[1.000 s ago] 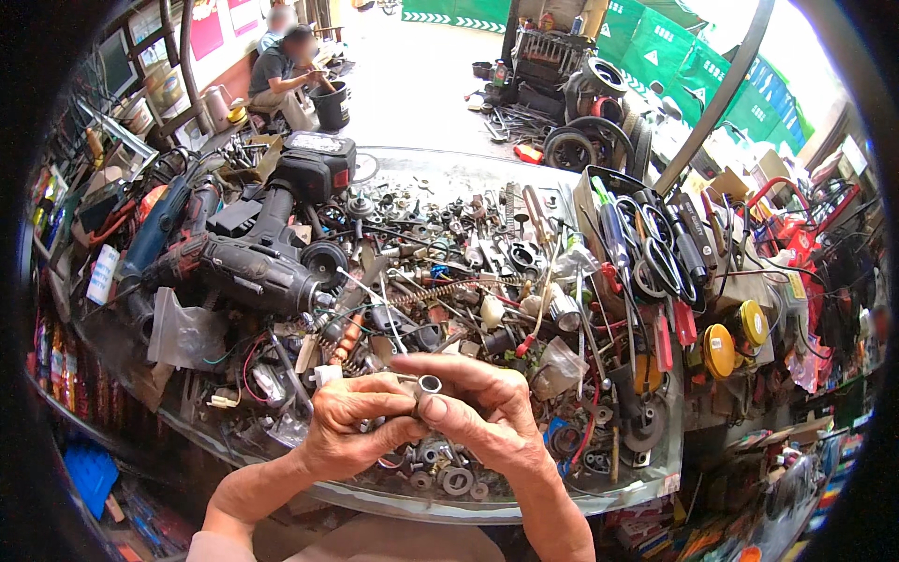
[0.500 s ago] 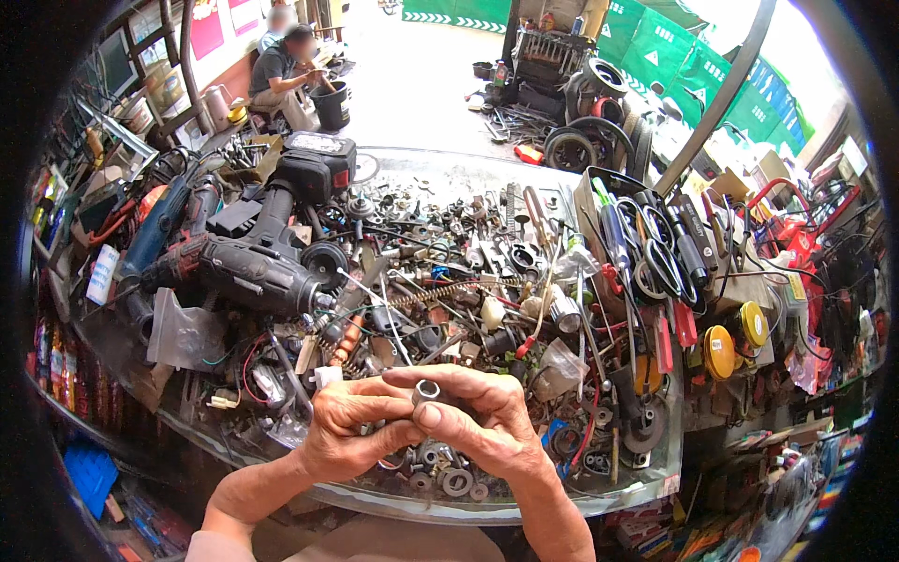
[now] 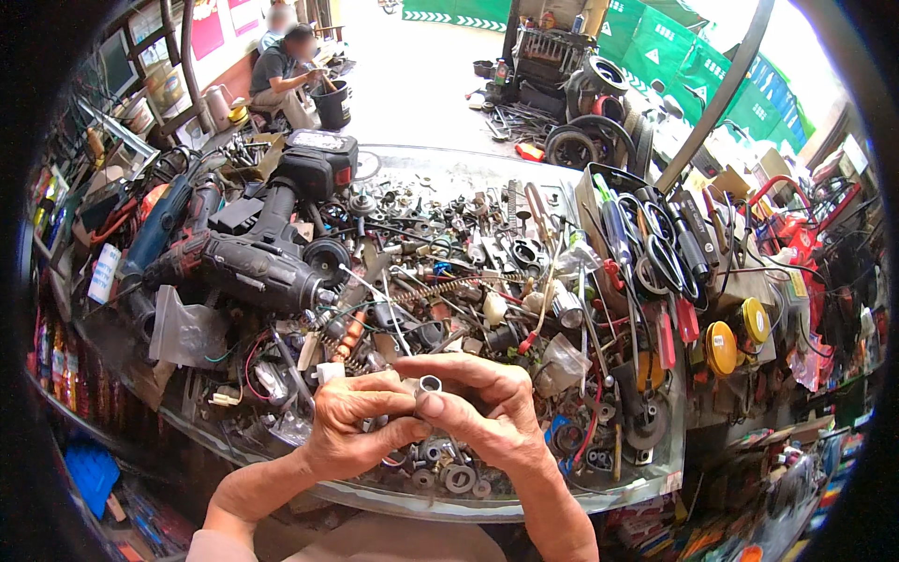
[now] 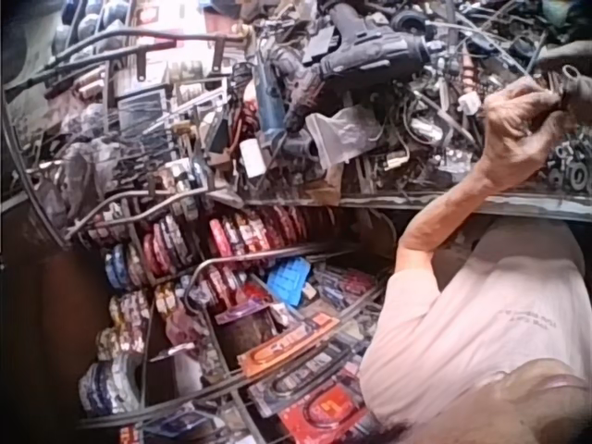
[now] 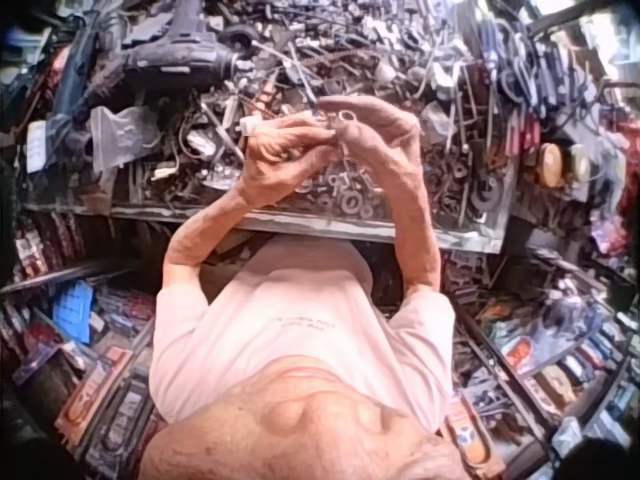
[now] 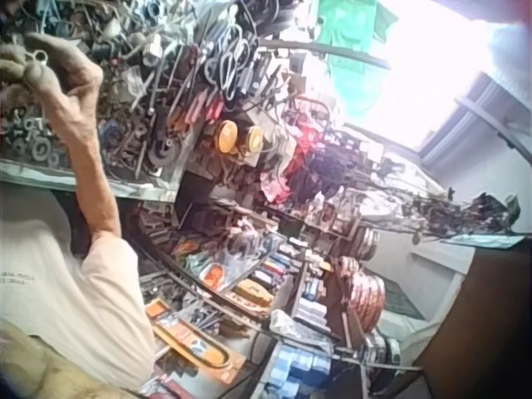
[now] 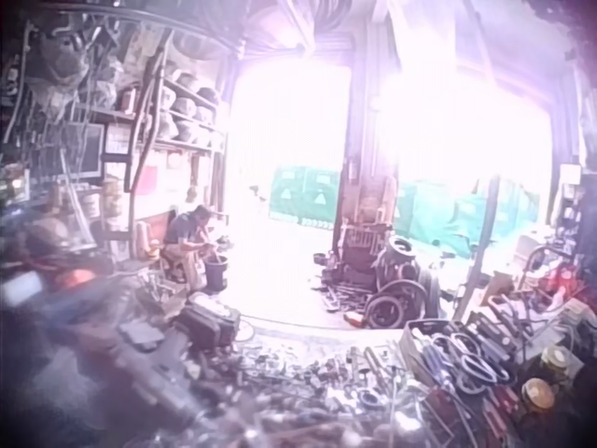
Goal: The person manipulates a small electronic component with wires, twisting and adjusting the connections by hand. The task involves handling the component repeatedly to ensure the wires are properly secured or aligned.
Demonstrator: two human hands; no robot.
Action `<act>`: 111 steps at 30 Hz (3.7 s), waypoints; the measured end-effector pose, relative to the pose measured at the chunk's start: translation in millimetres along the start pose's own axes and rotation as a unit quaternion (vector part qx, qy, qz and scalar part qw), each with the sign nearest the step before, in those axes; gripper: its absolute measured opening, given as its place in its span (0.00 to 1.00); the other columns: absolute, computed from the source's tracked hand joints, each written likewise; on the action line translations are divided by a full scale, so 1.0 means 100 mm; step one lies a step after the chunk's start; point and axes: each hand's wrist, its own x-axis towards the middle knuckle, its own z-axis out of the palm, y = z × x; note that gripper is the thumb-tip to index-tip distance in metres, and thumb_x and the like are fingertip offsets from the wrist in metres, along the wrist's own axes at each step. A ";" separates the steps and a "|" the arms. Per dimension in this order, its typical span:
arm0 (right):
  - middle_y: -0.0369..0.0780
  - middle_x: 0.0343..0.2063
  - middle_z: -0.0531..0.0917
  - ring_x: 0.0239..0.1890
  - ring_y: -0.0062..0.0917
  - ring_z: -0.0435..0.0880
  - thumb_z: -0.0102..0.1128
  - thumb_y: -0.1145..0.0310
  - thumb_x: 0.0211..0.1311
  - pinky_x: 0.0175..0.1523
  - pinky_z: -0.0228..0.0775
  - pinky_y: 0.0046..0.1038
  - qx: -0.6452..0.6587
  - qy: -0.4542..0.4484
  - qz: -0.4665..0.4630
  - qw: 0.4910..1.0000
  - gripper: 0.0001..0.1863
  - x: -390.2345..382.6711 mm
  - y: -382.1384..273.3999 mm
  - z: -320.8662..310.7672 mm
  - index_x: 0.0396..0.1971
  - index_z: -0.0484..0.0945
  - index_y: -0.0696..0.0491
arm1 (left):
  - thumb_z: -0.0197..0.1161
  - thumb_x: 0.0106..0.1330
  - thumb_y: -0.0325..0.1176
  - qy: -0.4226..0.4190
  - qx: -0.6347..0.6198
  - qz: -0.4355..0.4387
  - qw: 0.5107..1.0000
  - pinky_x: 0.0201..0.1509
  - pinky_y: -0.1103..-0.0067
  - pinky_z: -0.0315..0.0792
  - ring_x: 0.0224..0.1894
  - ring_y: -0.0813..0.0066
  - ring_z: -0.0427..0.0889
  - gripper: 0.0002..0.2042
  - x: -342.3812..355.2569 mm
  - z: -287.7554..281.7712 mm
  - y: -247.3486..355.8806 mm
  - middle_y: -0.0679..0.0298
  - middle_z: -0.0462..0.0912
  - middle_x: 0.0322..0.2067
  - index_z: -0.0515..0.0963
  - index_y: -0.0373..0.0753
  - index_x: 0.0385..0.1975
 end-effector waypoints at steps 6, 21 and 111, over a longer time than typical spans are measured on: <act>0.30 0.21 0.79 0.19 0.06 0.68 0.71 0.75 0.49 0.23 0.56 0.10 -0.095 0.068 -0.082 0.990 0.15 0.04 0.15 0.02 0.38 0.80 0.61 | 0.70 0.52 0.25 0.013 0.004 0.011 1.000 0.29 0.80 0.70 0.26 0.75 0.77 0.10 -0.01 0.03 -0.03 0.62 0.81 0.25 0.83 0.36 0.36; 0.31 0.24 0.81 0.24 0.06 0.72 0.72 0.74 0.48 0.27 0.62 0.09 -0.100 0.087 -0.107 0.985 0.14 0.05 0.23 -0.02 0.36 0.80 0.60 | 0.69 0.54 0.24 0.015 -0.008 -0.022 1.000 0.28 0.81 0.69 0.26 0.77 0.76 0.10 -0.02 0.03 -0.04 0.61 0.79 0.24 0.82 0.34 0.36; 0.34 0.22 0.79 0.19 0.07 0.67 0.61 0.65 0.61 0.22 0.54 0.10 0.074 -0.049 0.024 0.996 0.16 -0.03 0.05 -0.07 0.40 0.78 0.64 | 0.52 0.70 0.34 -0.315 -0.423 -0.287 0.800 0.46 0.81 0.72 0.39 0.80 0.78 0.15 0.01 -0.13 -0.02 0.63 0.80 0.37 0.74 0.31 0.50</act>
